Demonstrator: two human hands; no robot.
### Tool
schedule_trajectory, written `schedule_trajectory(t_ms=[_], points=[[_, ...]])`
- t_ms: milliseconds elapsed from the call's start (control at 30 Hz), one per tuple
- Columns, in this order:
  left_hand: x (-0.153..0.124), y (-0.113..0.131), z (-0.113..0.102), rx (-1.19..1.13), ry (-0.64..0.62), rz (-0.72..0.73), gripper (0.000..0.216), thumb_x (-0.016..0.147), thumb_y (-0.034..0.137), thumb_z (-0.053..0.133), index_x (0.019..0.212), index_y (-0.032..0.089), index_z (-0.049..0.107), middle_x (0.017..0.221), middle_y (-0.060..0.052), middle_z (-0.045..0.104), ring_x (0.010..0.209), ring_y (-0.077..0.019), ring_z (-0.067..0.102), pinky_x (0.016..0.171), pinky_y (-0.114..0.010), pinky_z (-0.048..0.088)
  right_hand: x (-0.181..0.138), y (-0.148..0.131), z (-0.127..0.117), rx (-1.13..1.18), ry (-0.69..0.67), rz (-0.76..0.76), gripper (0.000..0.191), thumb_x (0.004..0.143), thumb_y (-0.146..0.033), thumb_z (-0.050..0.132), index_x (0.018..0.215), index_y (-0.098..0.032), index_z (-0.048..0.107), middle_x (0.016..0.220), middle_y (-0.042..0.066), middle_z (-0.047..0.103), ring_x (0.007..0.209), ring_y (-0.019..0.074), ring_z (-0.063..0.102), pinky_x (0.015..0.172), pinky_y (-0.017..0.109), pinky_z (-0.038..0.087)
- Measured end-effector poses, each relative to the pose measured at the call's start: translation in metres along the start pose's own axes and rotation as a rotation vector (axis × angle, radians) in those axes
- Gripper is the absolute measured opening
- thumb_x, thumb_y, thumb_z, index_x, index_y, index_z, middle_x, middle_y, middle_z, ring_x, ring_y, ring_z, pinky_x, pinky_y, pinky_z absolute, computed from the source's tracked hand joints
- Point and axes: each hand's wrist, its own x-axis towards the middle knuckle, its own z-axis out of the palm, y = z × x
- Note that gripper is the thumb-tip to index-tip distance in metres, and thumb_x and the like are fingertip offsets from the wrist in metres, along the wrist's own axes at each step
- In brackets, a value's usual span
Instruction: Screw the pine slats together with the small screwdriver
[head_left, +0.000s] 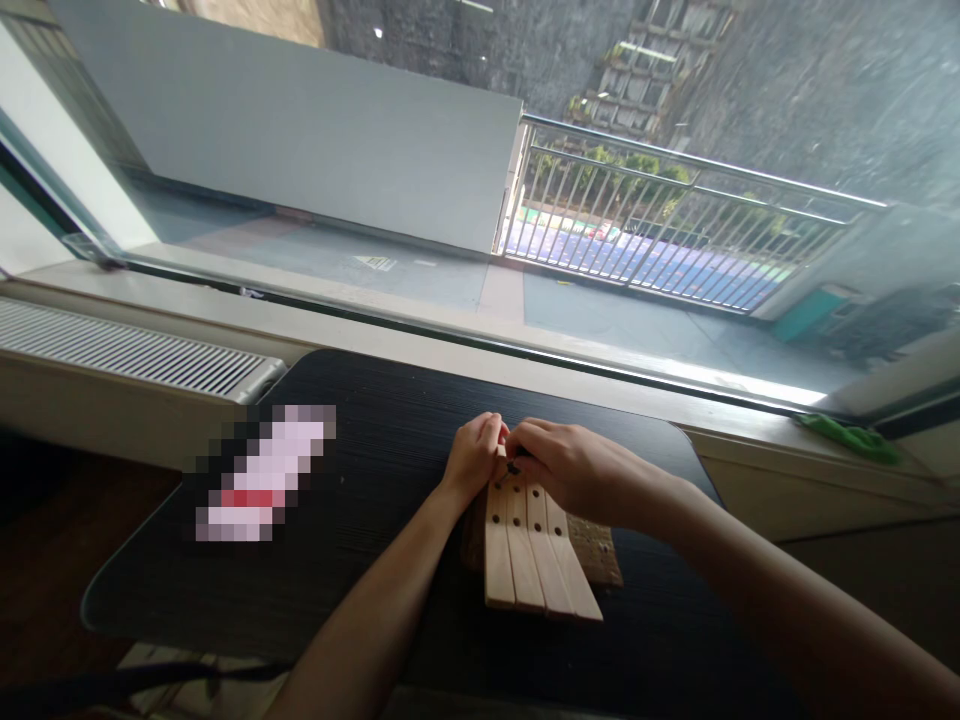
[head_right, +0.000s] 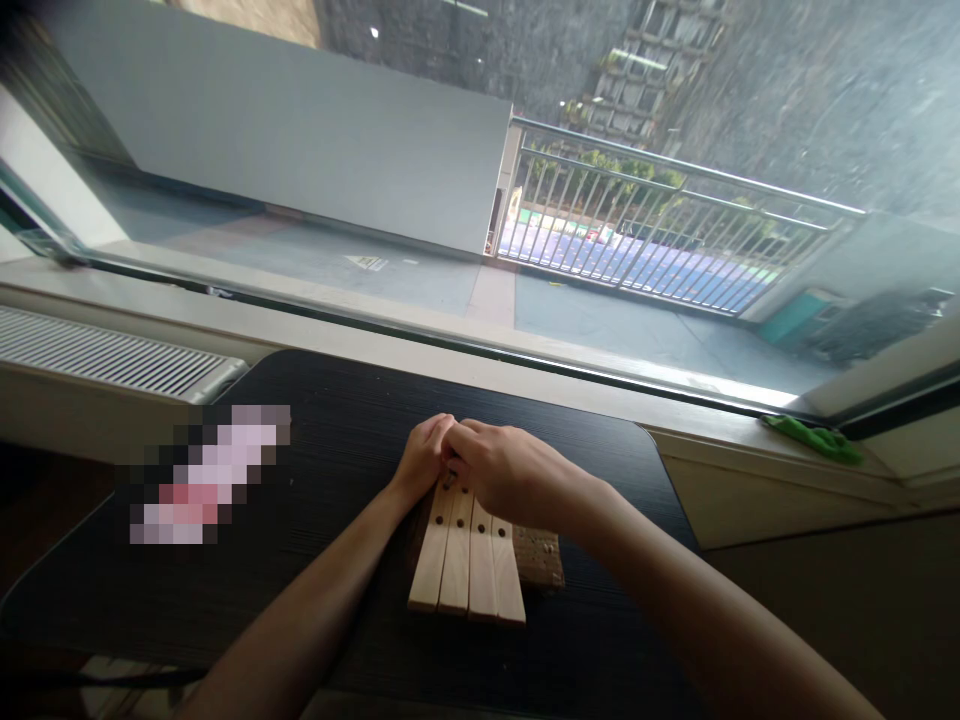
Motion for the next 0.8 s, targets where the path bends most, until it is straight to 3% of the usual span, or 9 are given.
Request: schedule_trajectory(t_ms=[267, 533, 800], points=[[0.000, -0.001, 0.000, -0.022, -0.012, -0.034, 0.033, 0.088, 0.036, 0.038, 0.063, 0.020, 0.051, 0.061, 0.001, 0.054, 0.060, -0.0147, 0.050, 0.059, -0.028, 0.037, -0.006, -0.002, 0.003, -0.115, -0.014, -0.104, 0.010, 0.092, -0.011, 0.047, 0.093, -0.015, 0.057, 0.083, 0.003, 0.060, 0.059, 0.0112, 0.043, 0.053, 0.029, 0.027], [0.000, -0.001, 0.000, 0.007, -0.015, -0.033, 0.033, 0.089, 0.035, 0.037, 0.063, 0.020, 0.052, 0.061, 0.001, 0.055, 0.060, -0.0144, 0.051, 0.059, -0.027, 0.037, -0.007, -0.003, 0.003, -0.212, -0.031, -0.105, 0.015, 0.094, -0.014, 0.043, 0.100, -0.015, 0.056, 0.087, 0.005, 0.063, 0.060, 0.0125, 0.048, 0.053, 0.030, 0.028], [0.000, -0.007, 0.001, -0.030, 0.002, 0.016, 0.033, 0.089, 0.033, 0.040, 0.062, 0.020, 0.051, 0.060, 0.001, 0.057, 0.060, -0.0151, 0.052, 0.060, -0.028, 0.038, 0.006, -0.005, -0.013, -0.144, -0.117, -0.091, 0.016, 0.084, -0.014, 0.045, 0.096, -0.016, 0.057, 0.086, 0.005, 0.066, 0.061, 0.0132, 0.049, 0.056, 0.030, 0.029]])
